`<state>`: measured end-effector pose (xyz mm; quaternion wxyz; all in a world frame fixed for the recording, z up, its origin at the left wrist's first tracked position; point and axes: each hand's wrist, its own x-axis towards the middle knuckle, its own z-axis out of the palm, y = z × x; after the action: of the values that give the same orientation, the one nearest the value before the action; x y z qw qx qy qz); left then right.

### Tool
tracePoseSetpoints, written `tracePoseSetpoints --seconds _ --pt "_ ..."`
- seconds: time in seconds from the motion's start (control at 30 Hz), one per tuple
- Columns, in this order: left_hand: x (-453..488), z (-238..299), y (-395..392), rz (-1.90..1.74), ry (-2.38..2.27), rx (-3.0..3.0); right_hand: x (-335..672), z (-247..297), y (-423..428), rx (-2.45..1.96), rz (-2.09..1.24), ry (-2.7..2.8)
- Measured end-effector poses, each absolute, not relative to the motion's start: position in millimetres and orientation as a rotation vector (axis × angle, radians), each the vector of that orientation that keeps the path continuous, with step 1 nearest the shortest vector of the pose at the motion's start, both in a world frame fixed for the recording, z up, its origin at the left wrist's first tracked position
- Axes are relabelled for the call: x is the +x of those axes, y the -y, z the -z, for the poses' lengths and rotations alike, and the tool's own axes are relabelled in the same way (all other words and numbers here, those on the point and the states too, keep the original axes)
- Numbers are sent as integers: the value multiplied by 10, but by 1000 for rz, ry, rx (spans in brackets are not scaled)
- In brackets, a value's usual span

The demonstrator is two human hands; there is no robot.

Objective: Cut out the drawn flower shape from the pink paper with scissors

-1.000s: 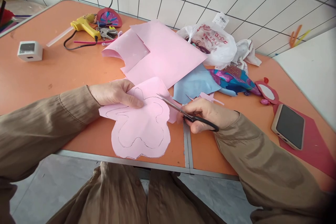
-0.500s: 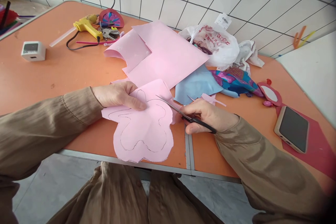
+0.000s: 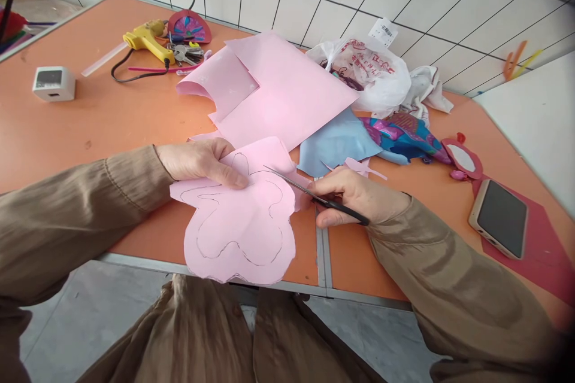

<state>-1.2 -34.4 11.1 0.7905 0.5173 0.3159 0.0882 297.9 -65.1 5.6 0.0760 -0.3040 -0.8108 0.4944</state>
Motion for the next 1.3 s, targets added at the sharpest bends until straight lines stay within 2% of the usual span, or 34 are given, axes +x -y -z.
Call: tracePoseSetpoints --seconds 1.3 --pt "-20 -152 353 -178 -732 1112 2975 -70 656 -956 -1427 2493"
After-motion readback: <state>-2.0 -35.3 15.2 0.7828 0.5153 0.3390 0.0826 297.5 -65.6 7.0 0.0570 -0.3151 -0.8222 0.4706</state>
